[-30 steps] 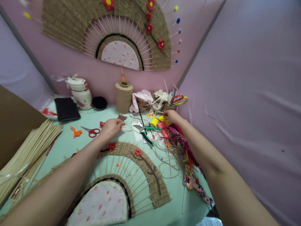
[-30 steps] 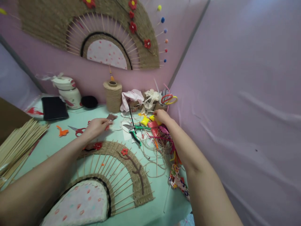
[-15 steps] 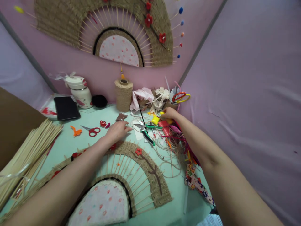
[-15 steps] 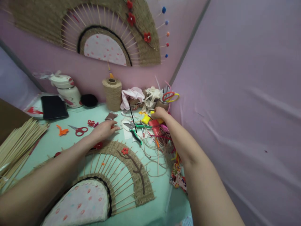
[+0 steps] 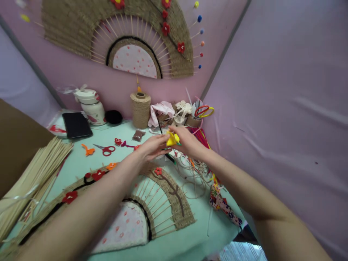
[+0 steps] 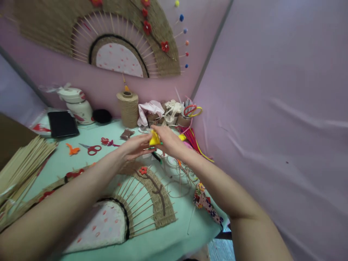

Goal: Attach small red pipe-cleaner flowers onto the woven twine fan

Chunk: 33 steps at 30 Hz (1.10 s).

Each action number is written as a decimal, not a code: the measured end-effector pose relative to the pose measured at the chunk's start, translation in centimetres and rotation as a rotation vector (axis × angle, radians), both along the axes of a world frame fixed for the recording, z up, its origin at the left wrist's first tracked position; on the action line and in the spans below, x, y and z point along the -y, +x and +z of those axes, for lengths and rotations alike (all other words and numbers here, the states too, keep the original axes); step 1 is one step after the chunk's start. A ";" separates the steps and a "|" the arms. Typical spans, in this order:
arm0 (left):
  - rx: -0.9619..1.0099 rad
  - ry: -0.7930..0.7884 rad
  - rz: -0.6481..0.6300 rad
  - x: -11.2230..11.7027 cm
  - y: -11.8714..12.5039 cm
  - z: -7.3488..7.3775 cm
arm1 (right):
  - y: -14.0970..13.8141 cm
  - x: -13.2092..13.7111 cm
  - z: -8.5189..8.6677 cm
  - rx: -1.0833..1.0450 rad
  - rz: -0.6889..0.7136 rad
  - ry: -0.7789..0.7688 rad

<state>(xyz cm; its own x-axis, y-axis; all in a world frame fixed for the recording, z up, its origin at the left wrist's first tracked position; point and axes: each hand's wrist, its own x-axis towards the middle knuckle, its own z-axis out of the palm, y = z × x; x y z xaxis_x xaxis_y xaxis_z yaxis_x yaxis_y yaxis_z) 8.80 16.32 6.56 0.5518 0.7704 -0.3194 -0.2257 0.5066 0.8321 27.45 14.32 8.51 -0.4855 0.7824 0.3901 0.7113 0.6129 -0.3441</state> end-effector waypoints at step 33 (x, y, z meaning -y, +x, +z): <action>-0.583 0.729 0.309 11.2 -5.2 -1.8 | -3.5 10.0 -0.2 -0.696 -0.224 -0.952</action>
<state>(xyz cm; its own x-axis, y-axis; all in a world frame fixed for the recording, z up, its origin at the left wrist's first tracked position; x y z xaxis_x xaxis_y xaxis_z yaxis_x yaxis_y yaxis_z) 3.57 5.16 4.73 0.1996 0.9708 0.1332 0.2835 -0.1873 0.9405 23.90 4.30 8.26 -0.2160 0.9394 -0.2662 0.2515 -0.2099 -0.9448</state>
